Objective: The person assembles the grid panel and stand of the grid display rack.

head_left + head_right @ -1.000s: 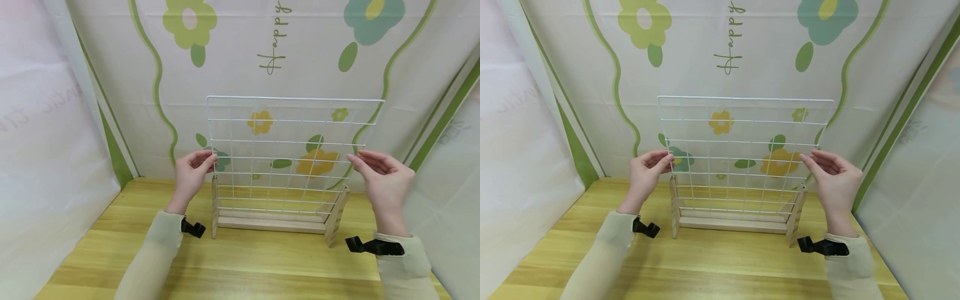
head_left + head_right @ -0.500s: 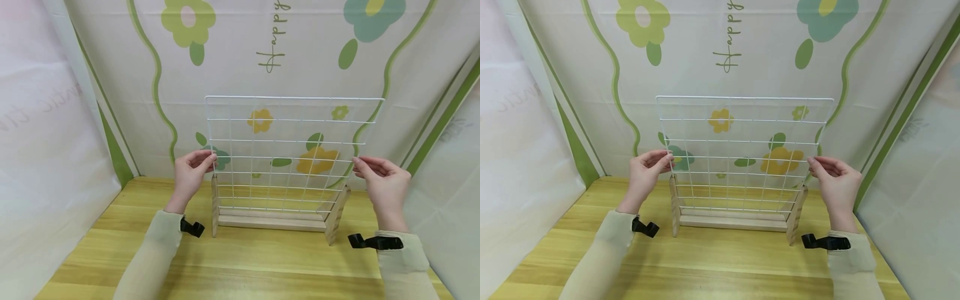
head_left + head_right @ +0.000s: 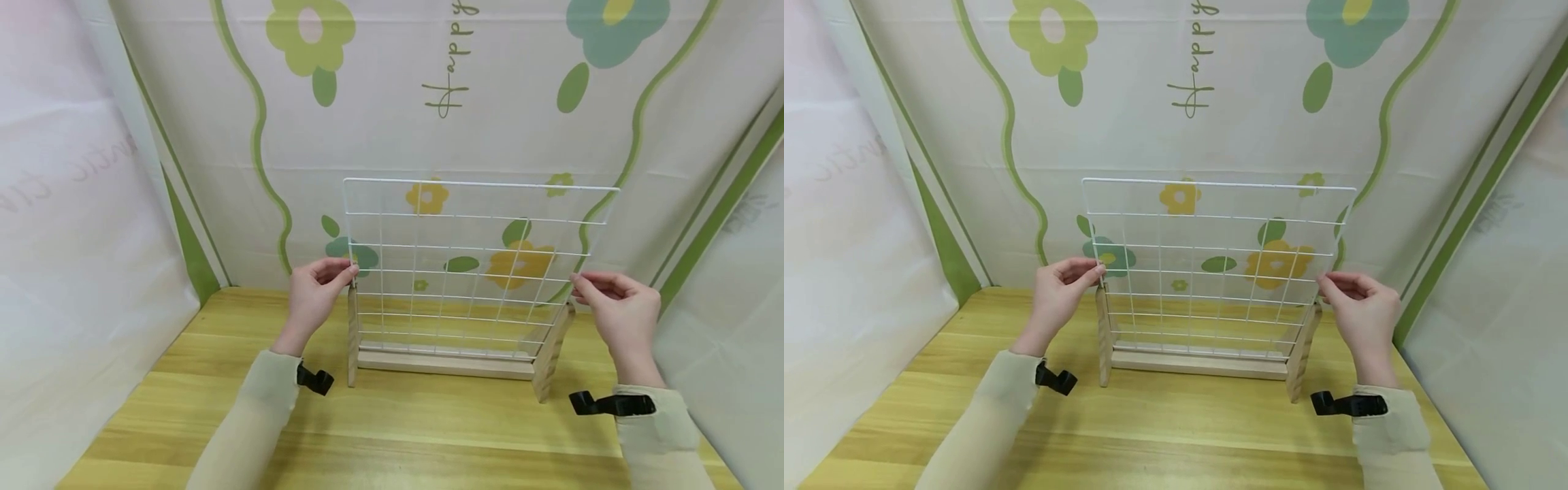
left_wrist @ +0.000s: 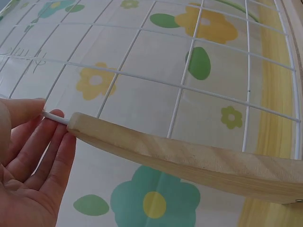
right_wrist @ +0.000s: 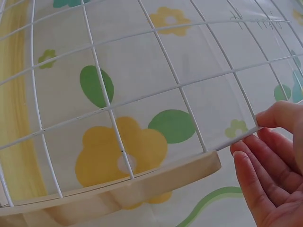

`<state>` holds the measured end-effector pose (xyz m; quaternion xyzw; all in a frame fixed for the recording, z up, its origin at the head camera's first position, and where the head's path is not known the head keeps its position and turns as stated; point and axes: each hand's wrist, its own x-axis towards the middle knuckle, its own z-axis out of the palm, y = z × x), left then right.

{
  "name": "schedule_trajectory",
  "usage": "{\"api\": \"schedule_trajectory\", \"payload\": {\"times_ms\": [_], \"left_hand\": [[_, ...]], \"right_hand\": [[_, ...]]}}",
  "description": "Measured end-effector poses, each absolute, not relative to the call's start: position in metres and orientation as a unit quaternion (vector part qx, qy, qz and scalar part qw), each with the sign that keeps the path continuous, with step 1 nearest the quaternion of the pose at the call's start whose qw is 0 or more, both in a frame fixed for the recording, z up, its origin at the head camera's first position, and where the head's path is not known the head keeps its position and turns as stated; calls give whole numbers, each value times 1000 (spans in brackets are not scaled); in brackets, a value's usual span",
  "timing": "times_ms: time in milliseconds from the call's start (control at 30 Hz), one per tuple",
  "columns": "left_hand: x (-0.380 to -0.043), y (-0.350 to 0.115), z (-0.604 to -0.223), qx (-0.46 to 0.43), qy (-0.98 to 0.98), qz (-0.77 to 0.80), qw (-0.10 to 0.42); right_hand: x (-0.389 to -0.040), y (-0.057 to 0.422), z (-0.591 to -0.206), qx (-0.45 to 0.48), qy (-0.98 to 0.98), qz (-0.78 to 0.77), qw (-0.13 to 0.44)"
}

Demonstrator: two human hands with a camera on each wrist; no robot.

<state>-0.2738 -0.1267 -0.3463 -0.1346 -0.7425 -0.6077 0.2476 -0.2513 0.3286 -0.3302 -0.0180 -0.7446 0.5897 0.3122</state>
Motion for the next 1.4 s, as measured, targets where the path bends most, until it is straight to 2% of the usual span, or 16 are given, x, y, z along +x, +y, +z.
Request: {"api": "schedule_trajectory", "payload": {"times_ms": [300,933,1400], "left_hand": [[-273,-129,-352,-114,-756,-603,227],[-274,-124,-355,-112,-754,-598,248],[-270,-123,-346,-82,-778,-588,204]], "right_hand": [[-248,328,-335,-30,-770,561,302],[-250,331,-346,-32,-776,556,295],[-252,332,-346,-24,-768,569,293]]}}
